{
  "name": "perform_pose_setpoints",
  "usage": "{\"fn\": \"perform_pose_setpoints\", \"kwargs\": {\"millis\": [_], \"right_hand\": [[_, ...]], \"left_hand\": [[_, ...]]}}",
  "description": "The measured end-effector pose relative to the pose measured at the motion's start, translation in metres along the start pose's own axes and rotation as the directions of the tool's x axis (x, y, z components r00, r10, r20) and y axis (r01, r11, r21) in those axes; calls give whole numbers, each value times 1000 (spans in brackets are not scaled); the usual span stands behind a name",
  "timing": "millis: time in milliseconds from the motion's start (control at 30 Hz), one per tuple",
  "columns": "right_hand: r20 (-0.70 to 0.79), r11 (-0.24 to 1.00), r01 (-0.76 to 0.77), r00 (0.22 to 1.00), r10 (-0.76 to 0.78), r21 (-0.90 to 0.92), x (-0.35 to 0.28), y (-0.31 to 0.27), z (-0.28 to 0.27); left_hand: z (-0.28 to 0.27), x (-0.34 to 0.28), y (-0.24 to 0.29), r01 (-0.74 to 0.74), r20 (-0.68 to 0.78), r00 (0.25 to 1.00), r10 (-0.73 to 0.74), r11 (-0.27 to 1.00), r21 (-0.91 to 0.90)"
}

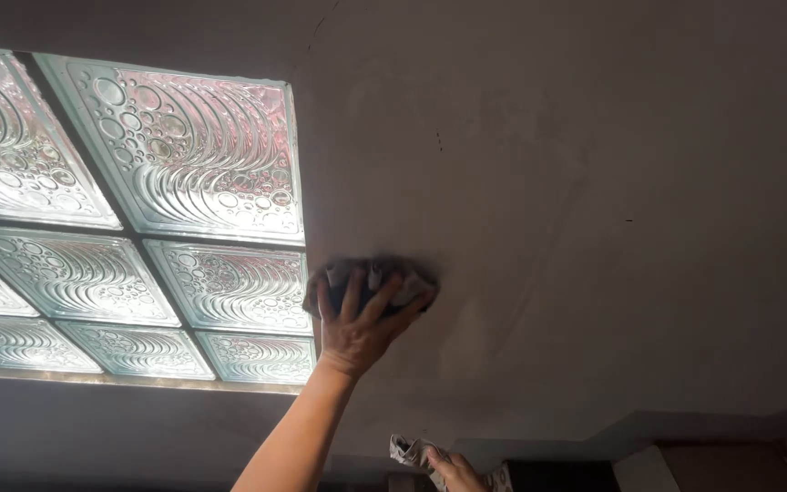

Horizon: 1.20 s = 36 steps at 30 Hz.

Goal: Cleaning a wall and ceiling using a cloth, including scrubbing surfaces and washing the cloth in a sink.

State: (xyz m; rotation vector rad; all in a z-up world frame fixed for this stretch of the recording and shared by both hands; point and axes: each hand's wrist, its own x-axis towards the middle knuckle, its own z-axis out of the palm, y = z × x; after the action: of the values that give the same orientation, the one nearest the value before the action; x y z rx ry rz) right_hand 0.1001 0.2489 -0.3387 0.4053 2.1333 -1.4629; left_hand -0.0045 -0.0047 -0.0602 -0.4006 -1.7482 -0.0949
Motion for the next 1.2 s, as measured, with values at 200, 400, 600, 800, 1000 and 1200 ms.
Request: {"fn": "perform_pose_setpoints", "kwargs": {"millis": [200,400,600,800,1000,1200], "right_hand": [[47,947,279,956,-290,160,-122,-144,-1],[-75,744,585,799,-596,321,-205,-229,-38],[-258,-64,683,-359,-897,-727,-269,-343,-83],[-229,152,213,-407,-884,-965,-233,-427,-113],[-305,241,231,-303,-903,-943,-161,-406,-101],[-283,229,245,-218,-934,-942,-73,-284,-55]], "left_hand": [[-7,-129,0,-115,351,922,161,982,-149],[-83,-97,16,-21,437,836,331,816,-577],[-88,94,35,-84,-225,974,-1,925,-371],[-78,232,30,113,-30,992,-125,960,-257],[-28,189,30,27,-69,997,-30,999,-42],[10,41,40,-18,-62,998,15,999,-37]]}}
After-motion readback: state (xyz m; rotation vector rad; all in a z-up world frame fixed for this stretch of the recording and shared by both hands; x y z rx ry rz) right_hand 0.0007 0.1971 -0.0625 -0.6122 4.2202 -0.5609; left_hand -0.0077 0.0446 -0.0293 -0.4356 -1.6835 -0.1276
